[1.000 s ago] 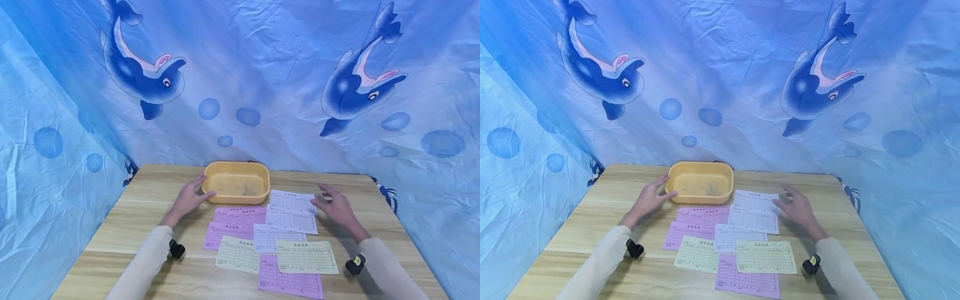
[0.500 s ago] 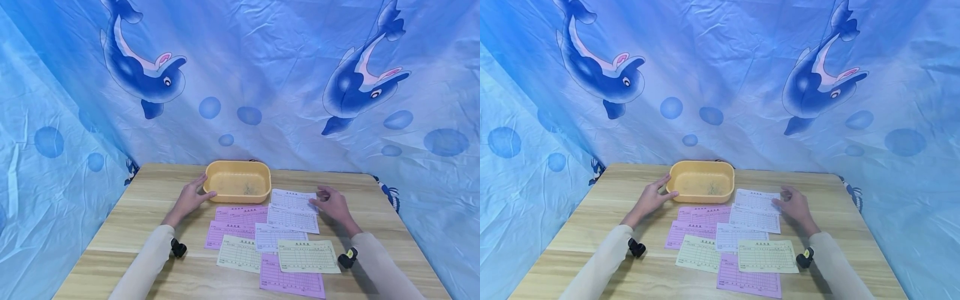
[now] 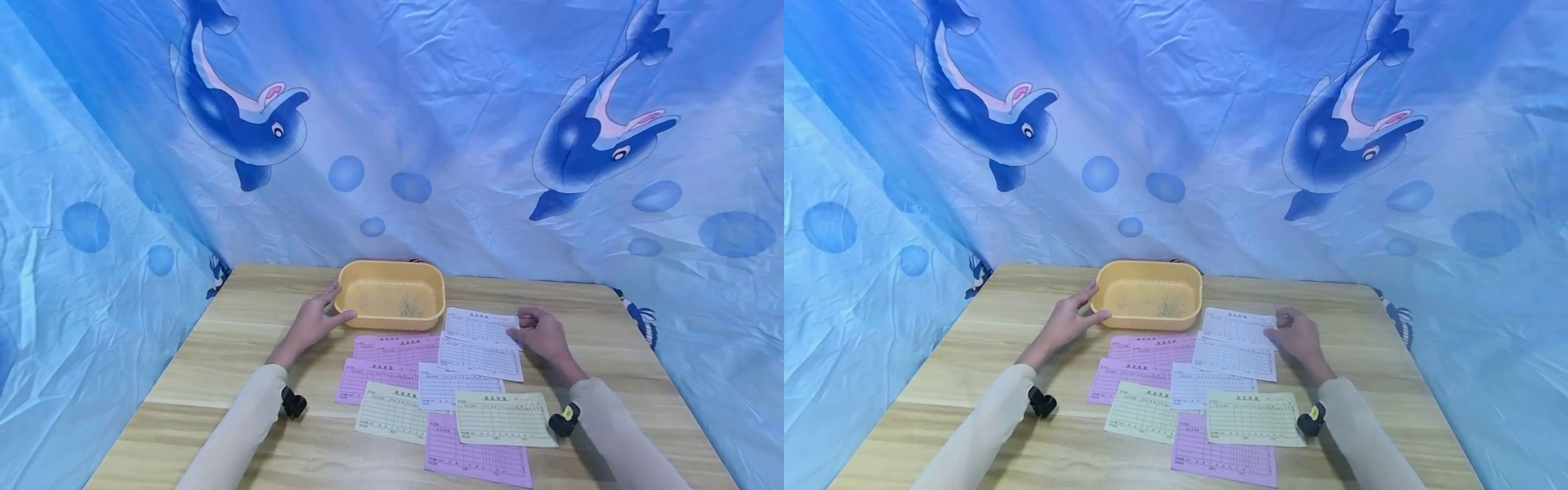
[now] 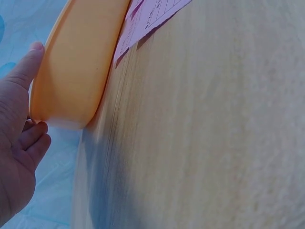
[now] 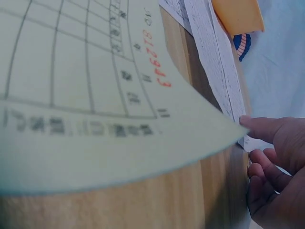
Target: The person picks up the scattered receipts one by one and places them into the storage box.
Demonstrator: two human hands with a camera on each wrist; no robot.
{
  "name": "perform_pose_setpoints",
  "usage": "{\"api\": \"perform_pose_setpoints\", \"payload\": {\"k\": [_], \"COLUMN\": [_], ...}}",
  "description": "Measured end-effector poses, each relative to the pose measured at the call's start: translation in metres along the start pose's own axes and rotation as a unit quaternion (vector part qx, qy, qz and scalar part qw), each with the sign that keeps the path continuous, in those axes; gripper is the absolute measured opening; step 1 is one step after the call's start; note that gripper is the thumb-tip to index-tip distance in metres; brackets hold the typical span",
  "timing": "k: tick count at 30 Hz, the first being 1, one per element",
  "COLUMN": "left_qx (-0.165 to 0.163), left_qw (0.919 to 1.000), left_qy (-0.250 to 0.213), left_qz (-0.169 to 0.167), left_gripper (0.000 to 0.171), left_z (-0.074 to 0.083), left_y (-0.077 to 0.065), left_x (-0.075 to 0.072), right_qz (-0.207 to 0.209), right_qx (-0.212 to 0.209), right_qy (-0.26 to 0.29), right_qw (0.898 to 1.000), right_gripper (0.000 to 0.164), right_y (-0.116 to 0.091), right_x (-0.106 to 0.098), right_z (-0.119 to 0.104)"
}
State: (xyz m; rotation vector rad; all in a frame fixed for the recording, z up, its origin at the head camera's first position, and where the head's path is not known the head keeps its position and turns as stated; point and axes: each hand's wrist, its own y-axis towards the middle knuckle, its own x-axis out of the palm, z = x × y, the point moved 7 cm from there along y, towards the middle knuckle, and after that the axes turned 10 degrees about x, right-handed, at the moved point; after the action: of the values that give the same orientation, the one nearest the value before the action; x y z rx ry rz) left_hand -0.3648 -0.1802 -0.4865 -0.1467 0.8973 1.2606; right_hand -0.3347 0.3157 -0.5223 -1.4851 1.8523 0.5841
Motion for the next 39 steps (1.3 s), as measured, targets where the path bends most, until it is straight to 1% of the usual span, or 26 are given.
{"api": "perform_pose_setpoints", "payload": {"k": [6,9,11,14,16,19,26,29,32,36,39], "left_qx": [-0.010,-0.009,-0.006,-0.006,-0.008,-0.011,-0.009,-0.006,-0.006,-0.007,-0.008], "left_qw": [0.9999,0.9999,0.9999,0.9998,0.9998,0.9997,0.9996,0.9996,0.9996,0.9996,0.9995], "left_qy": [-0.012,-0.013,-0.012,-0.016,-0.020,-0.022,-0.026,-0.027,-0.027,-0.028,-0.030], "left_qz": [0.001,0.002,0.002,0.003,0.003,0.002,0.002,0.003,0.003,0.005,0.007], "left_gripper": [0.091,0.093,0.095,0.096,0.094,0.091,0.095,0.095,0.095,0.092,0.089], "left_z": [-0.001,-0.001,-0.002,-0.002,-0.002,-0.001,-0.003,-0.004,-0.004,-0.003,-0.003], "left_y": [0.000,0.000,0.001,0.001,0.001,0.000,0.000,0.000,0.000,0.000,0.000], "left_x": [0.001,0.001,0.001,0.001,0.002,0.002,0.002,0.002,0.002,0.002,0.002], "right_qz": [-0.012,-0.011,-0.003,0.009,0.012,0.007,-0.028,-0.029,-0.025,-0.002,0.008], "right_qx": [0.004,-0.008,-0.020,-0.033,-0.036,-0.028,-0.008,-0.009,-0.009,-0.009,-0.011], "right_qy": [-0.007,-0.013,-0.019,-0.019,-0.016,-0.005,0.051,0.058,0.065,0.074,0.082], "right_qw": [1.000,1.000,1.000,0.999,0.999,1.000,0.998,0.998,0.998,0.997,0.997], "right_gripper": [0.044,0.034,0.029,0.024,0.024,0.026,0.031,0.033,0.036,0.041,0.044], "right_y": [0.001,0.001,0.001,0.001,0.000,0.000,-0.003,-0.004,-0.006,-0.009,-0.010], "right_x": [0.002,0.001,0.000,-0.003,-0.004,-0.006,-0.015,-0.021,-0.027,-0.037,-0.043], "right_z": [0.002,0.001,0.001,-0.001,-0.002,-0.003,-0.007,-0.009,-0.011,-0.016,-0.021]}}
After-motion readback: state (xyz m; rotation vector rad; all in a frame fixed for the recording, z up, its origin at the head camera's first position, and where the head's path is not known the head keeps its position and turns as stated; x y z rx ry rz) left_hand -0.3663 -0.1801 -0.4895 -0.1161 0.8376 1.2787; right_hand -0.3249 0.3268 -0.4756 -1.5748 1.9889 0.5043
